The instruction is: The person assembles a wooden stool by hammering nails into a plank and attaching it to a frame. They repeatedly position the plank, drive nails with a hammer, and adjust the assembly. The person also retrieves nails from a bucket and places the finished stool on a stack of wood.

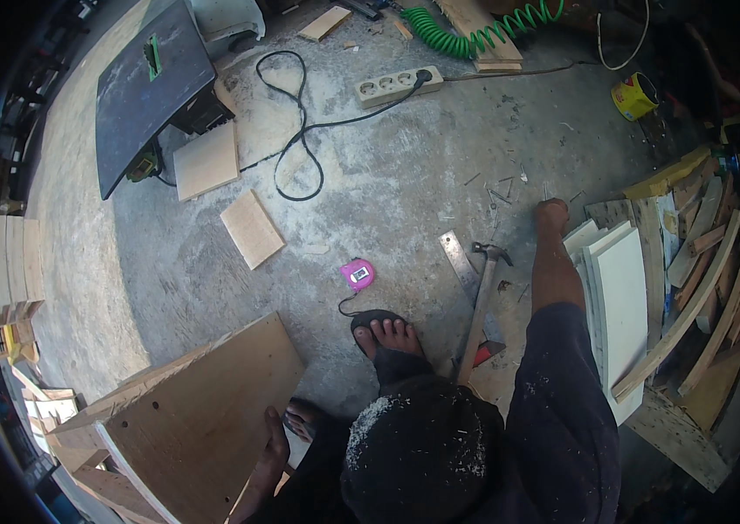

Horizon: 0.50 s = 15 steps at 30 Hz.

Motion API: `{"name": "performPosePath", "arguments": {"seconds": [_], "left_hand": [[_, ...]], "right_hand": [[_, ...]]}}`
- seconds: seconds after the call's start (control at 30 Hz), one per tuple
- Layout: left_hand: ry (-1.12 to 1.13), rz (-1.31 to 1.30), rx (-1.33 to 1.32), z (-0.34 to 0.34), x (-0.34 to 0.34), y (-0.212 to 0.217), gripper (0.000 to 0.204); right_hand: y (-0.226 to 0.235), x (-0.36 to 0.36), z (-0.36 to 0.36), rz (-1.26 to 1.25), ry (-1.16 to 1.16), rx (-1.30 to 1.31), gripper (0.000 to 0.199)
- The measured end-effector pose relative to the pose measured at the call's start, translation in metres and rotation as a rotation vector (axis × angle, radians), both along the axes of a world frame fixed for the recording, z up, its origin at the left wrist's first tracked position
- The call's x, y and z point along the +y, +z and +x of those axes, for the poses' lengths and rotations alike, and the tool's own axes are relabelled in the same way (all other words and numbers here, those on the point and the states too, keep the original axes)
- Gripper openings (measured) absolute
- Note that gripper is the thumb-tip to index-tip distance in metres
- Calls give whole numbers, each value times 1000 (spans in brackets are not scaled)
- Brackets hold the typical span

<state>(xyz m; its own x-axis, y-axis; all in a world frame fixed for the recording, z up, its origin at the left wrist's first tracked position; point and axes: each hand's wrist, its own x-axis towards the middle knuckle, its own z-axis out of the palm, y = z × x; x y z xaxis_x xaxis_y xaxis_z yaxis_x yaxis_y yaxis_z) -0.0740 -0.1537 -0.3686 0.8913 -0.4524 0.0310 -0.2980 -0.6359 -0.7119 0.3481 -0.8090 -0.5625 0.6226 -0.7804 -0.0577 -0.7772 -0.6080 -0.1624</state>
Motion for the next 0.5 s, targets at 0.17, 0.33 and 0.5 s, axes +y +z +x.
{"name": "performPosePath", "arguments": {"seconds": [0.17,0.33,0.5], "left_hand": [[-121,195,-188,12,0,-7,41],[-184,446,-253,-2,-3,-2,42],[-266,541,-293,-6,2,-1,42]], "right_hand": [[-5,-2,-23,-49,207,-359,36],[113,271,-79,681,450,-341,39],[109,397,-133,949,832,18,45]]}}
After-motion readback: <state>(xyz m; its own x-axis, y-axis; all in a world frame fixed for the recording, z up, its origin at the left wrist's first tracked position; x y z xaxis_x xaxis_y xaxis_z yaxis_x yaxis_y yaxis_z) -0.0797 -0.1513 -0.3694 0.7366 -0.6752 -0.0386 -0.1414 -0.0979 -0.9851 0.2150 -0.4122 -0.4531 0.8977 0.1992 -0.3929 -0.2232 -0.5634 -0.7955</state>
